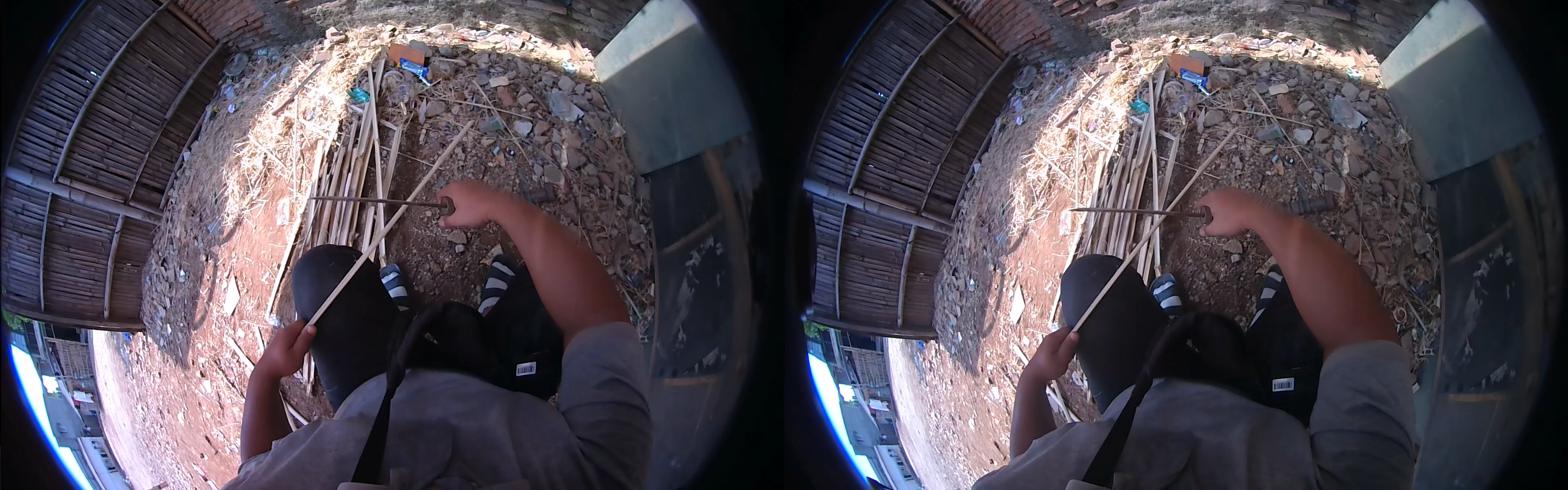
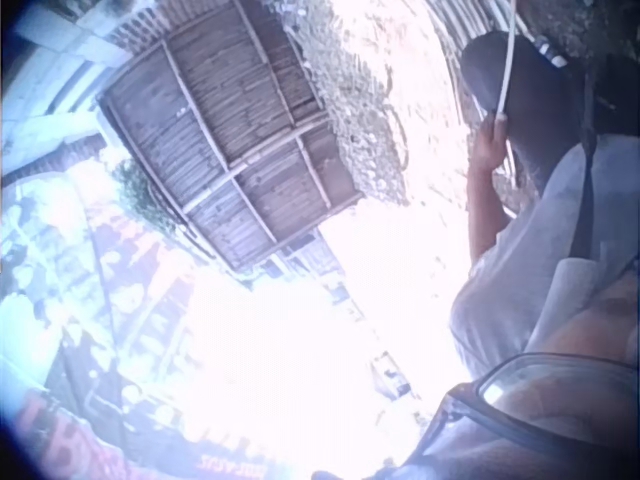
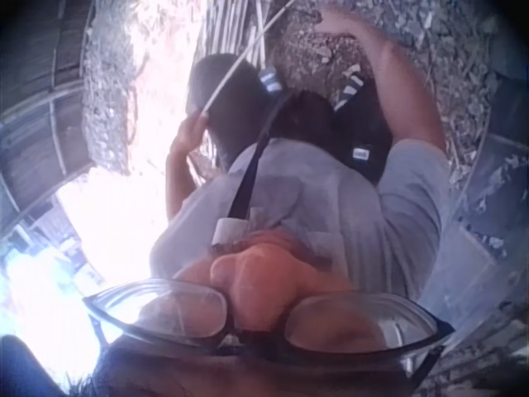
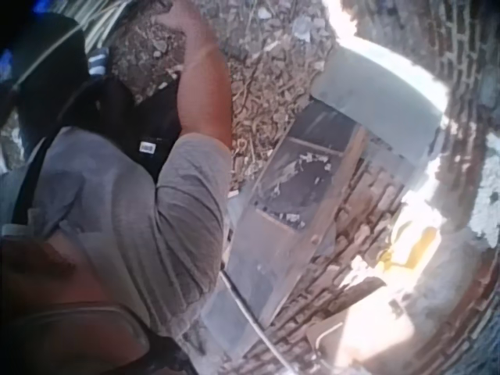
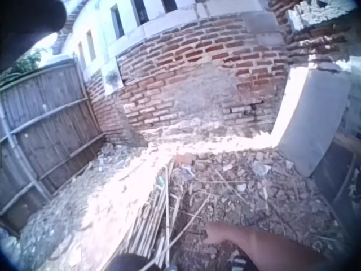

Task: The person sits on the ground and uses a machete to split long bamboo poles into thin strips. They hold the pole with their left hand and repeatedly strike it with the machete in their right hand to separate the sections.

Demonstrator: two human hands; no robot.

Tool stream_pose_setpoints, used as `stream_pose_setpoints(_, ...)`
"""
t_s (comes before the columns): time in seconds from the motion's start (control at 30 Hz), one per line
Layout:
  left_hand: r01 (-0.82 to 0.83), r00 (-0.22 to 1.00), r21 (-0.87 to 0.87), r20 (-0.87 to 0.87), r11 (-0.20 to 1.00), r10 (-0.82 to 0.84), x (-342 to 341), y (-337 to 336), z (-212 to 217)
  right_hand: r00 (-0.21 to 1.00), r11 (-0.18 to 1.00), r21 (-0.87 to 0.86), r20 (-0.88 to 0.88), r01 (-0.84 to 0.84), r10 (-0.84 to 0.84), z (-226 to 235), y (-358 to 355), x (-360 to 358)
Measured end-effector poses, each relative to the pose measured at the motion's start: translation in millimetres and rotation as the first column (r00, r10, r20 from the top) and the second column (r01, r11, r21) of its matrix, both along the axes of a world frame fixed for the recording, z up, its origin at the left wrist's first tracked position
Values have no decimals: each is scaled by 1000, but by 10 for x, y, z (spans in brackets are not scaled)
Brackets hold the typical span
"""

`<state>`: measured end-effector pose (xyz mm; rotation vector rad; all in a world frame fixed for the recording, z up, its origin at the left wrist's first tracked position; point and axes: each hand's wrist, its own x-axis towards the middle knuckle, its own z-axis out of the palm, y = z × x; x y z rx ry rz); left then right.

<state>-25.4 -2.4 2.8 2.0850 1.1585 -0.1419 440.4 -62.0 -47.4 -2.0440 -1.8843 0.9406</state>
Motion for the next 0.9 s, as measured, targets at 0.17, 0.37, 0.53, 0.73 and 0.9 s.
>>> stream_pose_setpoints(0.17,-20,997,45,78,999,17,10,-26,-26,971,972,-13,-60,233,-233,-103,-7,184)
stream_pose_setpoints(0.37,-34,999,-50,14,998,35,5,-5,24,994,997,26,77,-74,72,144,2,-363)
stream_pose_setpoints(0.53,-61,995,-59,71,996,65,39,-11,6,973,954,194,-71,230,-221,-339,-9,142)
stream_pose_setpoints(0.73,-84,995,-126,45,988,90,-28,14,-10,997,992,122,70,-39,31,197,-12,-346)
stream_pose_setpoints(0.9,-54,996,-93,67,994,60,-8,46,-7,979,978,40,-25,204,-203,-101,24,149)
